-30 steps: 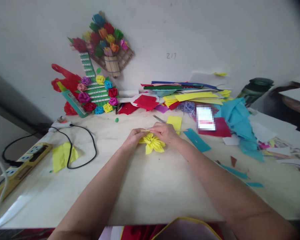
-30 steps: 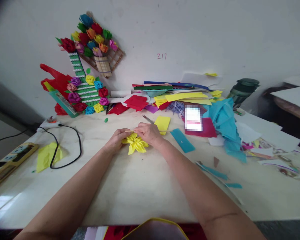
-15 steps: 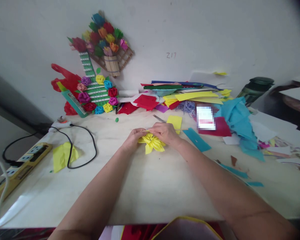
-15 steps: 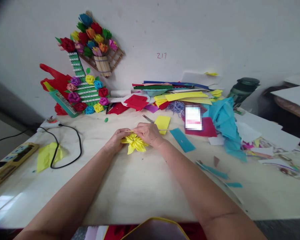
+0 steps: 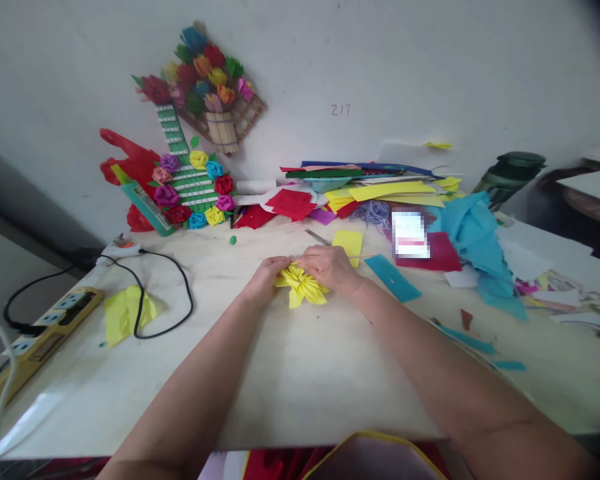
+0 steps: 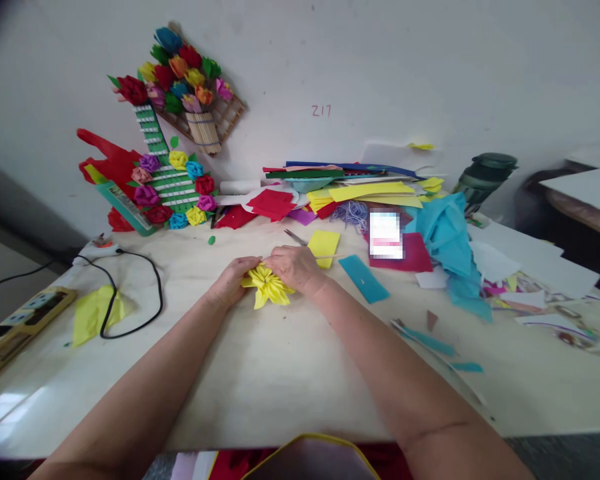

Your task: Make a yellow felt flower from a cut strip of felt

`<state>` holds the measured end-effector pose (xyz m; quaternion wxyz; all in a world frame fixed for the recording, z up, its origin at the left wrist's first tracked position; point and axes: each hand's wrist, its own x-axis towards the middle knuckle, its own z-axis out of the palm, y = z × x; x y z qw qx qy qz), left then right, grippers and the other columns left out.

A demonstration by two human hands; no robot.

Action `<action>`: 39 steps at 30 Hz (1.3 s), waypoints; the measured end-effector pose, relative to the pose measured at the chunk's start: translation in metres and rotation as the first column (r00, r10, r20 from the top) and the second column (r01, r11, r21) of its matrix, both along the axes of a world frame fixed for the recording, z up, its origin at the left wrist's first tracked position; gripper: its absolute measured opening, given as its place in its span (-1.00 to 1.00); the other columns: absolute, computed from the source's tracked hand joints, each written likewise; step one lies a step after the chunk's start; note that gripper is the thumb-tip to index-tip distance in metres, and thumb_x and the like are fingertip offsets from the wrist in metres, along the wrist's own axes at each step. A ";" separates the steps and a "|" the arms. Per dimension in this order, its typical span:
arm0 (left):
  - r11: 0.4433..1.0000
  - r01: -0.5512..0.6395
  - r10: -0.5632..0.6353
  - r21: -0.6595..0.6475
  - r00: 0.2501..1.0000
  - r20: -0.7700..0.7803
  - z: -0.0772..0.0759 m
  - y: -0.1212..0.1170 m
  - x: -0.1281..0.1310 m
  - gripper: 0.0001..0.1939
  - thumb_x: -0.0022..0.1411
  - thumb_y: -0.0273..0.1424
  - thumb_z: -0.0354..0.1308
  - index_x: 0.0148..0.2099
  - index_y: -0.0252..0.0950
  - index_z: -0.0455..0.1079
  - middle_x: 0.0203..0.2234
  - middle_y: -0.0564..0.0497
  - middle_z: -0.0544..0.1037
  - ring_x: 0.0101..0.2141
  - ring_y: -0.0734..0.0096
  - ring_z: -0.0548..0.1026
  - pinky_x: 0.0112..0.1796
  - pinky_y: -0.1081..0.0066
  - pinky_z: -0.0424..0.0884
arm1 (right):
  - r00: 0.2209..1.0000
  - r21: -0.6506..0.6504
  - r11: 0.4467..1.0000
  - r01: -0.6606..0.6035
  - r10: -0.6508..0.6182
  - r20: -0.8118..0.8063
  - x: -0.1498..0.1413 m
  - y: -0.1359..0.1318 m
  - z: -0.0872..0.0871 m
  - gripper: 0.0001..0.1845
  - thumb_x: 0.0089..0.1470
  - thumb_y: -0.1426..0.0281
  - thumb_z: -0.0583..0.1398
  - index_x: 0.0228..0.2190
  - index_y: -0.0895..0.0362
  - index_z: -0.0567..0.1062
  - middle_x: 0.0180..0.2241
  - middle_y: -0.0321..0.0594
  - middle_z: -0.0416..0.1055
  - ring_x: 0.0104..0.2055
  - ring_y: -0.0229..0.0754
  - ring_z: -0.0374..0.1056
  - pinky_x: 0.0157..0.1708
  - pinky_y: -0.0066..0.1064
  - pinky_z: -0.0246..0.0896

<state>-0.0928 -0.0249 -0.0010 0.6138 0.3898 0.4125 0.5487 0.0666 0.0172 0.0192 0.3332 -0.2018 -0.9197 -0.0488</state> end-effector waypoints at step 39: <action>0.996 0.087 -0.074 0.027 0.950 -0.302 0.002 -0.002 -0.005 -0.71 -0.10 -0.22 0.16 -0.43 -0.38 0.32 -0.60 0.01 0.40 -0.57 0.51 0.34 -0.53 0.51 0.18 | 0.987 -0.196 0.973 0.119 -0.094 0.130 0.007 0.010 0.004 -0.73 0.03 0.22 0.01 -0.40 0.00 0.49 -0.38 -0.34 0.33 -0.43 -0.36 0.24 -0.54 -0.49 -0.04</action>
